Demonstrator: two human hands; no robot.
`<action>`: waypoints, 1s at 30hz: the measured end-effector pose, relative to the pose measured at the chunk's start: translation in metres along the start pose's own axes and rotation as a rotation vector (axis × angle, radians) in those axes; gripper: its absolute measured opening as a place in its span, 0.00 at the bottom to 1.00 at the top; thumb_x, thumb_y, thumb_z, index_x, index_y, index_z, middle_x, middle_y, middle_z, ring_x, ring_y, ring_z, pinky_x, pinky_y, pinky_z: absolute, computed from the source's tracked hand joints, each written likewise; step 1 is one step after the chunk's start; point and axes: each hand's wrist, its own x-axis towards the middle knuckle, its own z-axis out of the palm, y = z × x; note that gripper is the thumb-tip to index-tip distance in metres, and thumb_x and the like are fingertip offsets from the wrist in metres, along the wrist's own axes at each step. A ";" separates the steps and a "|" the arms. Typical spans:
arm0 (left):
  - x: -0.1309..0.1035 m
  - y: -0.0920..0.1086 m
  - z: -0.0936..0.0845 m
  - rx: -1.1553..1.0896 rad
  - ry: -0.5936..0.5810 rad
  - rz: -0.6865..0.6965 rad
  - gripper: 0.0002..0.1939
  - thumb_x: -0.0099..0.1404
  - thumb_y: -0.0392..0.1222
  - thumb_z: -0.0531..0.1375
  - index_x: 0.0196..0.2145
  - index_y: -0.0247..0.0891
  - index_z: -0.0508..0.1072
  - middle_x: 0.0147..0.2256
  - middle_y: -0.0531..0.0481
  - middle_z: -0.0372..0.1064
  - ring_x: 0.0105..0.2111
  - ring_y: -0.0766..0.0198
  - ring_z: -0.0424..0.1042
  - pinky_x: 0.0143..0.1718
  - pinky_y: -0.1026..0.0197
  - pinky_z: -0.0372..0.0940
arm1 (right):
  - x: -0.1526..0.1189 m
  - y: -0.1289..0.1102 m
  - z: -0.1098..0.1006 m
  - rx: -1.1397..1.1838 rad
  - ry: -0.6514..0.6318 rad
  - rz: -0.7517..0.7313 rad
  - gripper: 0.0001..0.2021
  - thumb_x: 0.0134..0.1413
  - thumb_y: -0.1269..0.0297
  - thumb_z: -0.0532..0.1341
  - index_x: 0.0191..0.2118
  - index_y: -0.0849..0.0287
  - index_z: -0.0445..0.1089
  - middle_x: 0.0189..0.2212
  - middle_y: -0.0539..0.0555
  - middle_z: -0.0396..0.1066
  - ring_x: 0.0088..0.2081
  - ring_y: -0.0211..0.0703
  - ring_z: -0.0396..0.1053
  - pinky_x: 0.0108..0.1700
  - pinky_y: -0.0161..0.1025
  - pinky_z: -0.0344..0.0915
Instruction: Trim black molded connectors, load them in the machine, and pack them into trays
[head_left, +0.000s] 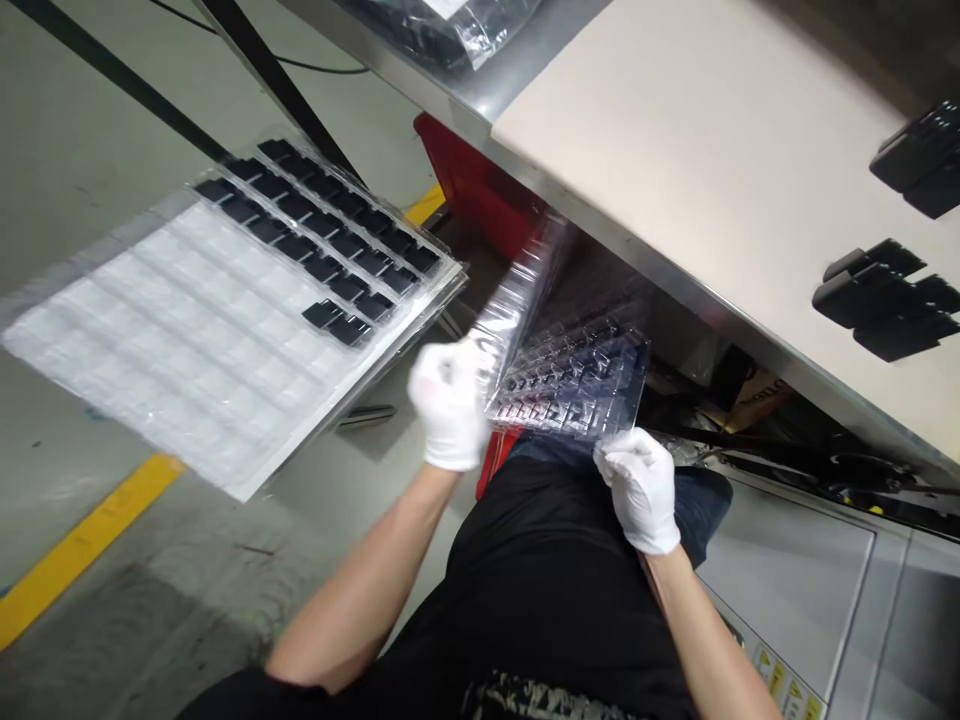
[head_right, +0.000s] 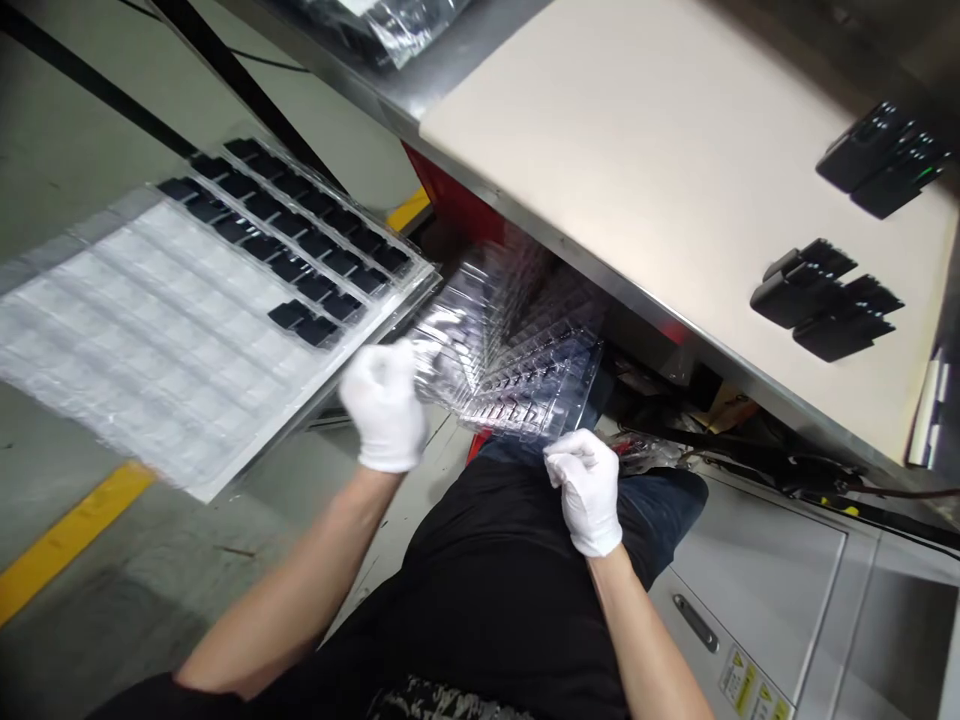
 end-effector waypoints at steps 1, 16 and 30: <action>-0.018 0.003 0.008 -0.004 -0.021 0.051 0.13 0.70 0.47 0.61 0.29 0.40 0.68 0.29 0.51 0.70 0.32 0.61 0.70 0.38 0.57 0.66 | 0.000 -0.002 0.001 -0.049 0.018 -0.023 0.03 0.43 0.68 0.67 0.23 0.57 0.74 0.15 0.45 0.65 0.19 0.34 0.59 0.24 0.35 0.53; -0.043 -0.012 0.067 -0.214 -0.136 0.533 0.08 0.73 0.34 0.60 0.35 0.40 0.65 0.31 0.50 0.70 0.32 0.63 0.72 0.35 0.60 0.68 | 0.029 -0.030 0.038 -0.057 -0.058 -0.179 0.03 0.46 0.68 0.66 0.25 0.57 0.73 0.20 0.46 0.68 0.25 0.37 0.63 0.30 0.36 0.60; 0.073 -0.036 0.188 -0.232 -0.076 0.449 0.19 0.76 0.53 0.56 0.30 0.42 0.63 0.25 0.51 0.65 0.26 0.63 0.68 0.32 0.59 0.65 | 0.185 -0.043 0.070 -0.686 0.164 -0.413 0.19 0.58 0.45 0.67 0.27 0.54 0.70 0.24 0.48 0.70 0.31 0.42 0.70 0.39 0.42 0.69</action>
